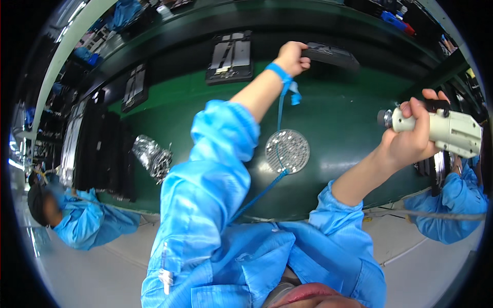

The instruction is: Assembling electronic components by fastening screws using an electric screwdriver on a factory assembly line.

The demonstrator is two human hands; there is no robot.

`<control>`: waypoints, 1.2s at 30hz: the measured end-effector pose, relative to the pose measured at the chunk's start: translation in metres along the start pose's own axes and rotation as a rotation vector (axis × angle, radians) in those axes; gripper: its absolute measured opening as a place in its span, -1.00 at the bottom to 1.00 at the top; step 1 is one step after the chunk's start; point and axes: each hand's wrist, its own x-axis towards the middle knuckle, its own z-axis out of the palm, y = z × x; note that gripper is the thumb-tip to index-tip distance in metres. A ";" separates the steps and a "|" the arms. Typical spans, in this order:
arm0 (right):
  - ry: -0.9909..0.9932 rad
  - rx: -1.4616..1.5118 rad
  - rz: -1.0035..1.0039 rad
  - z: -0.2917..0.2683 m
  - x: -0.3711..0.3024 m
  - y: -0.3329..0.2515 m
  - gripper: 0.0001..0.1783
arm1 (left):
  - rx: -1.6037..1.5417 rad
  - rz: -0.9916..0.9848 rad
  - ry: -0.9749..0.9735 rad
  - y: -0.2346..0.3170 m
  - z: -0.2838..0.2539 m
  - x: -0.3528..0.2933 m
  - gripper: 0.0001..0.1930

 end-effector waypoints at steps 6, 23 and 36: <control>-0.144 0.244 0.048 0.005 -0.007 -0.001 -0.57 | -0.022 0.189 -0.112 0.026 -0.114 -0.203 -0.92; -0.585 0.232 0.382 -0.037 -0.165 0.070 -0.50 | 0.884 0.759 0.484 -0.140 -0.268 -0.402 -0.34; -0.628 0.210 0.427 -0.048 -0.177 0.078 -0.45 | 1.452 0.874 0.730 -0.144 -0.247 -0.392 -0.21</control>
